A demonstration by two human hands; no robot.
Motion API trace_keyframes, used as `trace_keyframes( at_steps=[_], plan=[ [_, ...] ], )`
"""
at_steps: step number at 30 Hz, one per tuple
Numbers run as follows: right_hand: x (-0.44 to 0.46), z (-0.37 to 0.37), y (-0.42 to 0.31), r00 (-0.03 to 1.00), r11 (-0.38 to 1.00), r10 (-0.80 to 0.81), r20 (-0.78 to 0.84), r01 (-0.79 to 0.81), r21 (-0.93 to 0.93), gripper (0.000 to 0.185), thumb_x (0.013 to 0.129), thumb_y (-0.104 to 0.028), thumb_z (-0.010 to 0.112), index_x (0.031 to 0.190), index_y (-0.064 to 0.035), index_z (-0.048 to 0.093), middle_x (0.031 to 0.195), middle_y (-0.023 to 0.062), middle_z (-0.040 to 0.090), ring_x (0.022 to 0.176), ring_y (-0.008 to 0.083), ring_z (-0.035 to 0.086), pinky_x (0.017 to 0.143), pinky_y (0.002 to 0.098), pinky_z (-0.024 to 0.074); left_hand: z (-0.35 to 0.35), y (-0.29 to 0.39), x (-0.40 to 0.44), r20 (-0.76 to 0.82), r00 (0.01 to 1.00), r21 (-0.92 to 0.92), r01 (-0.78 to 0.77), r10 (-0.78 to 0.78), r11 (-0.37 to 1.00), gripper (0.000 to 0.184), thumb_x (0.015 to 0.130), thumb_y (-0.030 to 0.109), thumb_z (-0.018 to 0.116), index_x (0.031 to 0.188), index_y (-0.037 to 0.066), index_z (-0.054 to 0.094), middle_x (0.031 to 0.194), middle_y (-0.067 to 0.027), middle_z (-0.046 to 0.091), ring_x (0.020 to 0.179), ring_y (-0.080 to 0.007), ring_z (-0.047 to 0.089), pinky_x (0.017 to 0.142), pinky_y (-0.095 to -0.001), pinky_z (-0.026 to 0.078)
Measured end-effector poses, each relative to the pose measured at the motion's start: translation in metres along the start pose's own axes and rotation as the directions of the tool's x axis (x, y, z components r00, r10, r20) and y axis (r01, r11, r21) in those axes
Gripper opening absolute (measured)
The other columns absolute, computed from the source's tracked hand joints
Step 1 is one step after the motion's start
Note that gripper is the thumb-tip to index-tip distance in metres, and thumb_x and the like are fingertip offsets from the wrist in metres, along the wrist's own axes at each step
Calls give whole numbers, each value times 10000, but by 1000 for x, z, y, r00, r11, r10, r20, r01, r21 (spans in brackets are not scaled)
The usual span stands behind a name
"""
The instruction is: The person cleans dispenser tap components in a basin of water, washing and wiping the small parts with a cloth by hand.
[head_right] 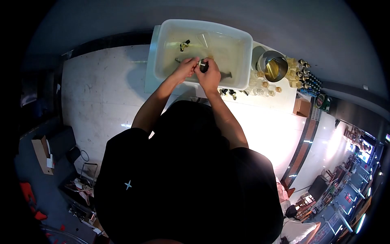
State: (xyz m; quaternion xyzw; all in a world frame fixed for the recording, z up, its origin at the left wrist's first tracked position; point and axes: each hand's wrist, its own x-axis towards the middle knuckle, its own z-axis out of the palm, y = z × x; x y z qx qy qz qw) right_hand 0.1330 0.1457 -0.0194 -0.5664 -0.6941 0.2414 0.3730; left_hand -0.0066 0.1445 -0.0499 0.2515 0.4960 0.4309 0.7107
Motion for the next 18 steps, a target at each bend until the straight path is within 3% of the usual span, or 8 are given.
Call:
trace_keyframes(
  at_steps=[9, 12, 15, 18],
  plan=[
    [-3, -5, -5, 956, 958, -279, 87, 284, -40, 392, 691, -81, 762, 1055, -85, 616, 984, 114, 617, 925, 333, 604, 788, 421, 493, -5, -10, 9, -83, 995, 39, -50, 53, 998, 453, 1012, 475, 449, 747, 116, 529, 606, 34, 453, 486, -68, 382, 408, -251, 262],
    [-5, -5, -5, 950, 957, -286, 122, 290, -9, 385, 703, -93, 765, 1058, -81, 617, 995, 115, 602, 948, 337, 596, 808, 425, 488, 2, -7, 8, -213, 975, 249, -14, 69, 969, 501, 1009, 493, 438, 704, 104, 517, 563, 22, 441, 449, -88, 387, 391, -272, 272],
    [-5, -3, -3, 950, 957, -288, 123, 290, 5, 383, 716, -116, 769, 1069, -81, 622, 979, 119, 606, 935, 341, 598, 804, 428, 491, 0, -15, 15, -258, 960, 299, -32, 113, 954, 520, 1009, 496, 435, 683, 98, 509, 537, 16, 420, 417, -105, 368, 385, -287, 272],
    [-4, -5, -3, 940, 951, -309, 147, 310, 16, 373, 737, -135, 766, 1078, -74, 626, 968, 124, 607, 921, 345, 601, 798, 430, 496, -4, -11, 13, -285, 958, 280, 42, 41, 959, 645, 989, 508, 413, 689, -34, 592, 597, -105, 561, 577, -215, 555, 583, -381, 436]
  ],
)
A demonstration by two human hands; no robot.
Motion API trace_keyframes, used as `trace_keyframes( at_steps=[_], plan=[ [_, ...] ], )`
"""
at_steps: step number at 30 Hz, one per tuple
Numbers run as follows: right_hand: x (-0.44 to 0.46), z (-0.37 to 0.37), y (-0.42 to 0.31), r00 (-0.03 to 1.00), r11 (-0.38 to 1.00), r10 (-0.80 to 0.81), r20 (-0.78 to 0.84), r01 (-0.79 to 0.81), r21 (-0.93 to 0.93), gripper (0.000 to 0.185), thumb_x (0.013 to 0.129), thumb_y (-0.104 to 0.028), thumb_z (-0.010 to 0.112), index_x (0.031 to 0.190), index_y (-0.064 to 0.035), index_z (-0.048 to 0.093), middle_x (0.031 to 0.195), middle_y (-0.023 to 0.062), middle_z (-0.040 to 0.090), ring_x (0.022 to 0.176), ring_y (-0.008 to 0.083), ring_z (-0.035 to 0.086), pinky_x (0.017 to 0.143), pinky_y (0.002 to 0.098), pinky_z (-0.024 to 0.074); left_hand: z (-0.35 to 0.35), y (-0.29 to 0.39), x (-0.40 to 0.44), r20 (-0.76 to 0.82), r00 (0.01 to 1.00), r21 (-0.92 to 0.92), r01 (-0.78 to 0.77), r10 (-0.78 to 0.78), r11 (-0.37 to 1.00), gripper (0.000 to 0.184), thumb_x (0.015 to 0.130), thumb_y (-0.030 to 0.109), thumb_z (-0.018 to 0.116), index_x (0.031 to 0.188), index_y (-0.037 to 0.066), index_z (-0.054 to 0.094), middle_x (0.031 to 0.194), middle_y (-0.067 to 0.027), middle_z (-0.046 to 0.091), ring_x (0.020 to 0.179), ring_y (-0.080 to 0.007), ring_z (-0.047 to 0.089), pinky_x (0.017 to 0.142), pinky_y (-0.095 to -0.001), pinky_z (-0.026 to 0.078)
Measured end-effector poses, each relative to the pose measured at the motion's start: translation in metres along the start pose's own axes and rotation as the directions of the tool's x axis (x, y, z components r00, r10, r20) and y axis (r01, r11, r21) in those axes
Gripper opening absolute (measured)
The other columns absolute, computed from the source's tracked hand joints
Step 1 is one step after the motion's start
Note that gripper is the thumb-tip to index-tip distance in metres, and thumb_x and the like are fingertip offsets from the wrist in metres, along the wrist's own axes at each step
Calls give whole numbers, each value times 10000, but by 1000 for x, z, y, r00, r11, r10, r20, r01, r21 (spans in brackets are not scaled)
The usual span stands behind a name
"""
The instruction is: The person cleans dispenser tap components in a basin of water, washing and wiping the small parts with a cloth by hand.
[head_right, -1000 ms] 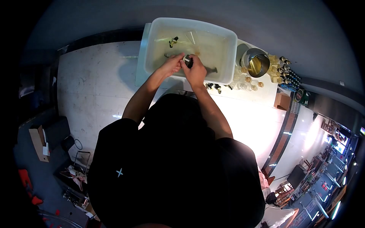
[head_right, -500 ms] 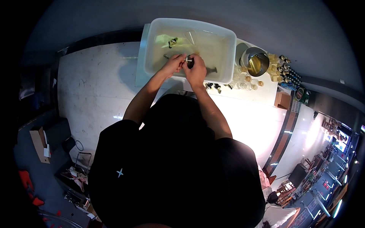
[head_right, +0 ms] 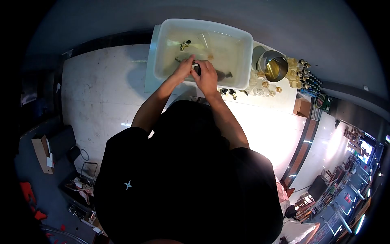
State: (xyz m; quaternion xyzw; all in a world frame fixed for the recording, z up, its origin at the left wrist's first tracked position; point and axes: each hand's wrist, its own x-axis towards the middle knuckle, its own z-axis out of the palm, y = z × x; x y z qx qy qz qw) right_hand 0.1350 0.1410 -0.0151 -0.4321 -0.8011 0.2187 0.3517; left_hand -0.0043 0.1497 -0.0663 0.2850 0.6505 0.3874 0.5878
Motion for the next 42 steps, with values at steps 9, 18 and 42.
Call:
trace_keyframes(
  at_steps=[9, 18, 42],
  plan=[
    [-3, 4, 9, 991, 992, 114, 66, -111, -52, 357, 829, -266, 722, 1110, -58, 652, 971, 176, 671, 929, 359, 644, 800, 431, 515, -1, -5, 2, 85, 996, -97, 38, -29, 995, 506, 975, 381, 363, 630, 43, 514, 508, -38, 432, 410, -151, 372, 408, -359, 283],
    [-1, 4, 22, 928, 950, 312, 203, -304, -70, 403, 798, -366, 745, 1080, -85, 682, 711, 127, 683, 708, 340, 681, 678, 427, 531, -2, -8, 5, 95, 995, -25, 28, -25, 999, 493, 968, 359, 364, 666, 4, 526, 511, -58, 446, 394, -155, 389, 381, -370, 282],
    [10, 0, 47, 714, 330, 412, 566, -696, 637, 205, 772, -3, 799, 908, -63, 658, 838, 3, 683, 706, 94, 628, 677, 245, 504, -2, 9, -11, 220, 975, -194, 4, 39, 981, 508, 1013, 499, 441, 719, 94, 527, 542, 7, 430, 418, -88, 344, 393, -273, 229]
  ],
)
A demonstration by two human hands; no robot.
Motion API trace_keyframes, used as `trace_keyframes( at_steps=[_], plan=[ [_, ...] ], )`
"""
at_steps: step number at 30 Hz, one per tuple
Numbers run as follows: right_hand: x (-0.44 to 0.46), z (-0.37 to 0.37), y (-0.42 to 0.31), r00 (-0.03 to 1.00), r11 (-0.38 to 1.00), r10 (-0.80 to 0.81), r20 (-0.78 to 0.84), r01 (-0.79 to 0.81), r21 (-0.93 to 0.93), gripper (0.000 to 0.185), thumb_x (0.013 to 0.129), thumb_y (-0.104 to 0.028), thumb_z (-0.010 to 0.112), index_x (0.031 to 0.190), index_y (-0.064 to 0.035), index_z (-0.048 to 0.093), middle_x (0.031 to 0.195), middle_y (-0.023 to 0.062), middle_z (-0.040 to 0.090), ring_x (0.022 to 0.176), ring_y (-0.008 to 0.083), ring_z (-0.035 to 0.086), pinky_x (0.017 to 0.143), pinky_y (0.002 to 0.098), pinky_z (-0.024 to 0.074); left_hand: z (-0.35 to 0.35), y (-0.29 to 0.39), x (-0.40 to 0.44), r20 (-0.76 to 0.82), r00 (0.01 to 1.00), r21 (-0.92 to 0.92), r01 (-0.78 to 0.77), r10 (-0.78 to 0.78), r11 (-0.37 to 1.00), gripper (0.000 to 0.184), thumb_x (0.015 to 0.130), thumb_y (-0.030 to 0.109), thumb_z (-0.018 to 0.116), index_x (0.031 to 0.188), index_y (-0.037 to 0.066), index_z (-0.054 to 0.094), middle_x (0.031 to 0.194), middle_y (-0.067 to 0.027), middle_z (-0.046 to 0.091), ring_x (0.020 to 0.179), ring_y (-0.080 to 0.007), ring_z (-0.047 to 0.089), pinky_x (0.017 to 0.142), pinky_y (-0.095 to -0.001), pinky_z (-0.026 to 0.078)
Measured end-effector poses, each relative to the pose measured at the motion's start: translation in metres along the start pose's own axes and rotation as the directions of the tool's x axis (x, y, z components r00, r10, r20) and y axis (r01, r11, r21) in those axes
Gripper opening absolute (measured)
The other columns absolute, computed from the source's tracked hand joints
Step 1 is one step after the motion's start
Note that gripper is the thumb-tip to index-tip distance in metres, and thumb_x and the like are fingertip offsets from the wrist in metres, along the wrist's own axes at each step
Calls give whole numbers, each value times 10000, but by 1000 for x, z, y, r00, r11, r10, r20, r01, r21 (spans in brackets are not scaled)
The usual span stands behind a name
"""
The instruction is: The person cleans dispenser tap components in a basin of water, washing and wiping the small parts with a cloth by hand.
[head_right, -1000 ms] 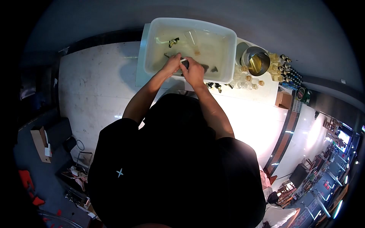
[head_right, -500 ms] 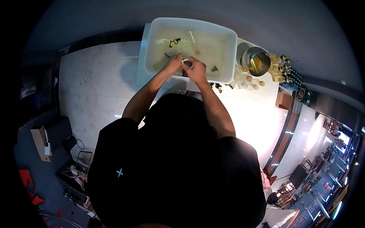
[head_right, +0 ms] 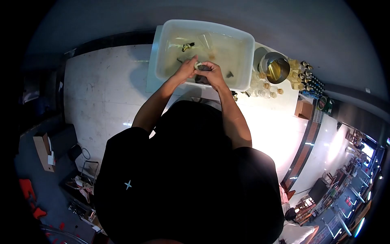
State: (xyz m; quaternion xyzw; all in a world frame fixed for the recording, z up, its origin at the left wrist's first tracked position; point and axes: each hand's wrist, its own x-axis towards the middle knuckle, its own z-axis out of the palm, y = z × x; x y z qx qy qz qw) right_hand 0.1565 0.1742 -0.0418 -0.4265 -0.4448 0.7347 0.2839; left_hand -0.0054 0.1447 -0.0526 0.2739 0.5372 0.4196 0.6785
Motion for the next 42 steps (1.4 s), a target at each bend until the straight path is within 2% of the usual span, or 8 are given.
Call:
trace_keyframes(
  at_steps=[3, 9, 15, 24, 30, 36, 39, 42],
  plan=[
    [2, -3, -1, 999, 990, 17, 41, -23, 141, 263, 763, 24, 794, 968, -61, 653, 878, 22, 684, 753, 97, 633, 680, 237, 502, -1, 5, 0, 11, 995, -215, 95, -95, 972, 500, 1013, 499, 452, 731, 94, 526, 558, 27, 413, 427, -74, 325, 392, -259, 219],
    [-1, -2, -9, 999, 985, 28, 44, -35, 169, 291, 754, 47, 777, 983, -69, 640, 895, 8, 667, 797, 113, 635, 722, 259, 512, -5, 14, -7, 166, 985, -236, 87, -48, 968, 520, 1034, 520, 372, 840, 79, 567, 587, 41, 389, 448, -66, 327, 403, -237, 229],
    [4, -9, -2, 998, 970, 65, -25, -58, 234, 291, 747, 61, 753, 973, -75, 628, 907, 10, 631, 824, 123, 627, 739, 262, 509, -5, 15, -7, 160, 986, -347, 91, -37, 933, 453, 1049, 477, 348, 939, 99, 572, 658, 33, 434, 516, -69, 379, 428, -221, 255],
    [2, -9, -3, 999, 977, 33, -3, -31, 210, 284, 754, 71, 725, 977, -72, 624, 879, 7, 630, 797, 119, 628, 724, 261, 517, -7, 13, -7, 169, 985, -406, 45, 27, 913, 428, 1050, 452, 356, 925, 100, 565, 718, 15, 456, 543, -71, 371, 436, -215, 261],
    [4, -10, 0, 1000, 980, 12, 1, -12, 199, 266, 768, 56, 725, 978, -67, 620, 886, 12, 639, 779, 111, 626, 720, 257, 519, -5, 14, -7, 137, 990, -381, 25, 30, 924, 499, 1042, 516, 308, 945, 97, 562, 711, 33, 426, 554, -69, 351, 454, -226, 249],
    [-1, -2, -3, 990, 990, -113, -87, 120, 74, 233, 801, 36, 679, 1010, -45, 616, 877, -1, 626, 804, 81, 582, 737, 232, 477, -4, 14, -6, 106, 994, -341, 2, 36, 940, 492, 1037, 515, 296, 981, 112, 572, 728, 49, 420, 604, -64, 359, 501, -226, 269],
    [-1, -3, 1, 984, 989, -133, -114, 140, 51, 225, 814, 27, 656, 1027, -32, 615, 867, -12, 615, 805, 75, 566, 735, 223, 455, -2, 14, -5, 64, 997, -354, -7, 32, 935, 406, 1034, 434, 321, 981, 118, 571, 727, 49, 425, 595, -61, 352, 498, -220, 276],
    [-2, 2, 4, 963, 970, -237, -129, 228, -86, 215, 832, 21, 661, 1038, -23, 619, 868, -7, 621, 795, 68, 564, 724, 214, 446, -6, 7, -1, 99, 995, -327, 13, 21, 945, 348, 1012, 434, 363, 994, 154, 569, 774, 65, 437, 654, -63, 384, 562, -238, 310]
  ],
)
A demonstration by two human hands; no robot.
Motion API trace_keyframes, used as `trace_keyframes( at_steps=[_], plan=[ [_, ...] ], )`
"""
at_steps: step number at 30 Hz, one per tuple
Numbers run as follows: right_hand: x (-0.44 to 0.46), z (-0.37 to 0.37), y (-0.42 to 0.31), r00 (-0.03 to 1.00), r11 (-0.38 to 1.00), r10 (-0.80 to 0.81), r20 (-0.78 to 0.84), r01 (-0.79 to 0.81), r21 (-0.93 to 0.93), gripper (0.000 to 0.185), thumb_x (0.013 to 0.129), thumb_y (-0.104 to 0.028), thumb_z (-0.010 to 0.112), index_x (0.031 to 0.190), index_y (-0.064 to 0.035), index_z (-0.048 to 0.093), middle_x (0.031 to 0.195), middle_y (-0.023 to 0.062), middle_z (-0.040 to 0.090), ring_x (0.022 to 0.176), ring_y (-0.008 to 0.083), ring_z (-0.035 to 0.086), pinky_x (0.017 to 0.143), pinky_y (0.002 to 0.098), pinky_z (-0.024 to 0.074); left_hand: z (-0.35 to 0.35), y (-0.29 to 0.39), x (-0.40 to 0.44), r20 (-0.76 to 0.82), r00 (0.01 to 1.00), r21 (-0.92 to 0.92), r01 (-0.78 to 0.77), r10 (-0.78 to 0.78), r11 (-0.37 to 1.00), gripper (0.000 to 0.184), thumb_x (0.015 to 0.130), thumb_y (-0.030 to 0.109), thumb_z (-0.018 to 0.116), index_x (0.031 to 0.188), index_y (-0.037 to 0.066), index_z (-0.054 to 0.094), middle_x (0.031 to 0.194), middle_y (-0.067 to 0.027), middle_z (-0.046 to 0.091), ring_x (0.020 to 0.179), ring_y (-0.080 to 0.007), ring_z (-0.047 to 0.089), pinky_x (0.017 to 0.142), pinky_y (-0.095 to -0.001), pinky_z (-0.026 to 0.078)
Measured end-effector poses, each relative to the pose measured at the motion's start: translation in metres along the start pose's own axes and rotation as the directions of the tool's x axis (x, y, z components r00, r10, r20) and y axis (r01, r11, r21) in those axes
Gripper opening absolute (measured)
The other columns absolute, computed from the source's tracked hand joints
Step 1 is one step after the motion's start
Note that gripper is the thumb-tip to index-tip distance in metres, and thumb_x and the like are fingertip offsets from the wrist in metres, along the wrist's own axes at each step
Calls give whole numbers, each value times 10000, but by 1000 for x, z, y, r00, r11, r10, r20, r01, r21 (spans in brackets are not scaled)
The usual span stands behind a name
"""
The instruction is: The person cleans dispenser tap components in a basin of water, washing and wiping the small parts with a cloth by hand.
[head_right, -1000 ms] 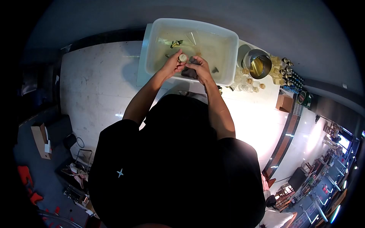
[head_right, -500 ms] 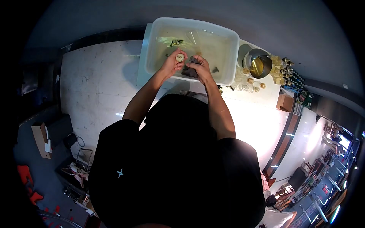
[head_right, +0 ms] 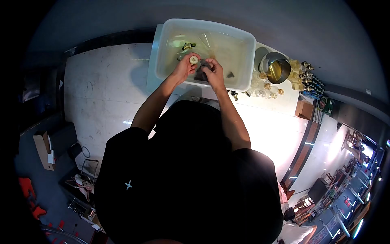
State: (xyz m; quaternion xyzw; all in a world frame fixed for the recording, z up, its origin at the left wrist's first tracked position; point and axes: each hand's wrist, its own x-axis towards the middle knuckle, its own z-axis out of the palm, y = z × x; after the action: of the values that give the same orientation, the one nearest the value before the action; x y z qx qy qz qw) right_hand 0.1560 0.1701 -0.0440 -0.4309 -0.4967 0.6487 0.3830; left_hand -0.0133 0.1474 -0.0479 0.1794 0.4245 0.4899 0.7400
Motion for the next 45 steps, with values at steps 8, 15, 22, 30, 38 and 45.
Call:
trace_keyframes(
  at_steps=[8, 15, 22, 30, 38, 45],
  plan=[
    [-10, 14, -8, 995, 990, -80, -56, 73, -120, 189, 861, -20, 707, 1045, -21, 663, 833, -19, 638, 745, 55, 545, 692, 210, 444, 8, 0, -2, -30, 999, -22, -45, 44, 999, 244, 1004, 354, 386, 1000, 172, 548, 767, 51, 447, 647, -76, 413, 560, -241, 340],
    [-10, 17, -2, 978, 955, -163, -130, 123, -269, 281, 837, -137, 757, 1074, -1, 694, 902, 81, 716, 798, 119, 651, 734, 264, 504, 3, -11, 7, -22, 998, 91, -62, 65, 994, 204, 1007, 387, 391, 1110, 215, 431, 793, 31, 436, 693, -83, 441, 611, -252, 367],
    [-11, 19, -14, 957, 819, -265, -122, 156, -552, 373, 821, -272, 773, 1072, -8, 694, 828, 124, 700, 731, 167, 656, 695, 297, 510, 4, -18, 12, -48, 996, 268, -61, 76, 961, 279, 1020, 439, 391, 1115, 177, 377, 829, 19, 408, 681, -81, 402, 611, -254, 341],
    [-7, 12, -6, 981, 903, -140, -136, 71, -423, 260, 858, -228, 740, 983, -12, 668, 695, 30, 592, 654, 86, 496, 616, 251, 432, 11, -15, 5, -60, 991, 248, -102, 120, 963, 276, 1021, 418, 386, 1105, 157, 421, 775, 18, 400, 614, -81, 387, 557, -252, 315],
    [-9, 15, -5, 981, 898, -167, -101, 108, -427, 192, 875, -209, 712, 927, -27, 685, 660, 12, 559, 627, 84, 472, 589, 253, 416, 3, -10, 3, -88, 994, 247, -38, 61, 968, 232, 985, 293, 398, 964, 118, 549, 731, 34, 443, 572, -61, 381, 495, -240, 259],
    [-6, 11, 5, 981, 897, -128, -145, 53, -438, 240, 878, -253, 723, 926, -19, 700, 613, 28, 561, 572, 83, 462, 557, 260, 415, 4, -14, 6, -48, 988, 253, -130, 147, 959, 174, 965, 284, 433, 953, 158, 553, 738, 52, 453, 564, -52, 383, 479, -227, 253]
  ],
)
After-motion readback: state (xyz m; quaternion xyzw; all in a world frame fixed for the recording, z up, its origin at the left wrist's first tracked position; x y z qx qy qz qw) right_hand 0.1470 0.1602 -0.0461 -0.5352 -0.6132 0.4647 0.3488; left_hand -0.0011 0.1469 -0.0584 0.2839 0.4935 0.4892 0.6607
